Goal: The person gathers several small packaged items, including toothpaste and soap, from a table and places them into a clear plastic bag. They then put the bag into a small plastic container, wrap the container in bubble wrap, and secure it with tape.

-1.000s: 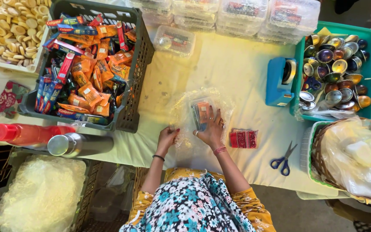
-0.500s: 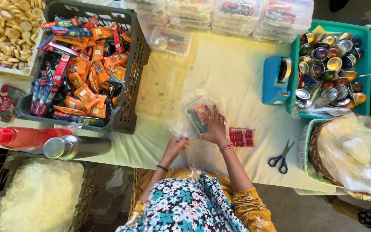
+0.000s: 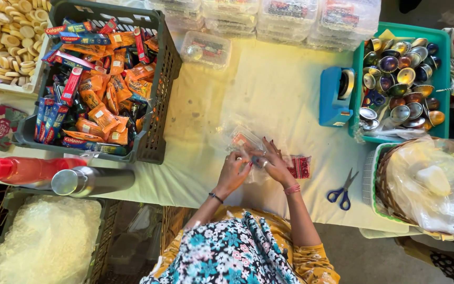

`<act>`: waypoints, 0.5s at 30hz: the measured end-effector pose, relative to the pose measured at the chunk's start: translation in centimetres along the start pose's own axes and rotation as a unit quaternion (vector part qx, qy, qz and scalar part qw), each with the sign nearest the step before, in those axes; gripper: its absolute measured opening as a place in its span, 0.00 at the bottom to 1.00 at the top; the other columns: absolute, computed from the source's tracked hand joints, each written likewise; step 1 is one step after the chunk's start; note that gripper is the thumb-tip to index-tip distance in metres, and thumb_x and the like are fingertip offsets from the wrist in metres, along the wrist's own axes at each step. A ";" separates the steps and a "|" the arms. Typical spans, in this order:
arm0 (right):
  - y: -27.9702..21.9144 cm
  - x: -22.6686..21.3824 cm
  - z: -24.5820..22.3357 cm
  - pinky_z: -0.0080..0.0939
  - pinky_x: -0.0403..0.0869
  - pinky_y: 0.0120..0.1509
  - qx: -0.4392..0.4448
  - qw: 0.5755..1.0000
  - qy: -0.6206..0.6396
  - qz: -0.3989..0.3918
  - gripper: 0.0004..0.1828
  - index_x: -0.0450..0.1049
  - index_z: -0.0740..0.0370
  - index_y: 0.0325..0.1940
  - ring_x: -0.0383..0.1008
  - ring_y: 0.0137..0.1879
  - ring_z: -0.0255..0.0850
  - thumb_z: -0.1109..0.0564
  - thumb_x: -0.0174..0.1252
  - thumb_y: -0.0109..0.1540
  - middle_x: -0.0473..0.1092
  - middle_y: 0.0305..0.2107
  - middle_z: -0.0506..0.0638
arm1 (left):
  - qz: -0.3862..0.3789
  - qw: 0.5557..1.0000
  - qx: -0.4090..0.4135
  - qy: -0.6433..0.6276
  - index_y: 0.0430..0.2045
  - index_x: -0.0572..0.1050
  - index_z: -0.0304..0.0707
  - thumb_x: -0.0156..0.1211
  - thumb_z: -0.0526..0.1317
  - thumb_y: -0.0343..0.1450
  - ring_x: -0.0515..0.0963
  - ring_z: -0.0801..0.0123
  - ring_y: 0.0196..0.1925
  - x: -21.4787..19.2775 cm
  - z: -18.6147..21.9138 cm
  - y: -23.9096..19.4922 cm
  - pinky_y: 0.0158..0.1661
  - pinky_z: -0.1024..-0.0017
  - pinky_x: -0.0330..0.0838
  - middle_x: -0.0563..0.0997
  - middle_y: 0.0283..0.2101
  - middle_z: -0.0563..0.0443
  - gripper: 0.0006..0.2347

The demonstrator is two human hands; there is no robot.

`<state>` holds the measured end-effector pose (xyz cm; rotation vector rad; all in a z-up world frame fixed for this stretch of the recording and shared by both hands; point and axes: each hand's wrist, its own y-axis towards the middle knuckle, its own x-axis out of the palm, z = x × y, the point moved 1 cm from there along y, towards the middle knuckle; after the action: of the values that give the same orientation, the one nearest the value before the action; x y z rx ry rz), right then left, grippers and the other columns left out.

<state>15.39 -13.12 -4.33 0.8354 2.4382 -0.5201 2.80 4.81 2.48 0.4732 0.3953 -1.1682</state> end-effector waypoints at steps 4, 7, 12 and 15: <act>-1.4 -1.4 -4.4 0.60 0.43 0.84 0.015 1.000 0.007 0.016 0.24 0.80 0.47 0.59 0.36 0.85 0.60 0.41 0.65 0.60 0.47 0.80 0.57 | -0.020 0.999 0.035 0.027 0.34 0.81 0.39 0.62 0.37 0.68 0.74 0.49 0.51 0.3 -0.2 1.6 0.52 0.56 0.68 0.76 0.46 0.43 0.06; -2.1 -2.4 -7.9 0.60 0.47 0.79 0.005 0.998 -0.046 0.047 0.33 0.78 0.52 0.57 0.41 0.80 0.61 0.40 0.72 0.50 0.48 0.74 0.59 | -0.040 0.996 0.033 0.066 0.33 0.81 0.42 0.61 0.36 0.68 0.74 0.51 0.50 0.6 -0.3 2.3 0.50 0.56 0.69 0.76 0.45 0.45 0.05; -2.7 -2.3 -6.8 0.54 0.65 0.71 -0.003 0.987 -0.082 0.136 0.22 0.80 0.56 0.46 0.64 0.70 0.59 0.49 0.74 0.50 0.64 0.65 0.62 | -0.035 0.992 0.054 0.106 0.44 0.78 0.46 0.61 0.34 0.66 0.74 0.52 0.53 0.3 -0.4 3.2 0.51 0.55 0.70 0.75 0.48 0.47 0.12; -2.6 -2.5 -5.4 0.47 0.72 0.62 0.014 0.982 0.002 0.189 0.13 0.78 0.60 0.41 0.73 0.62 0.51 0.55 0.70 0.55 0.73 0.58 0.59 | -0.045 0.987 0.033 0.148 0.52 0.76 0.47 0.61 0.35 0.67 0.71 0.50 0.56 0.0 -0.2 4.7 0.53 0.51 0.67 0.72 0.55 0.45 0.18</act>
<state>13.62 -13.49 1.92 1.2752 2.2004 -0.4075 7.18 6.39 3.03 0.6968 0.6406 -1.2049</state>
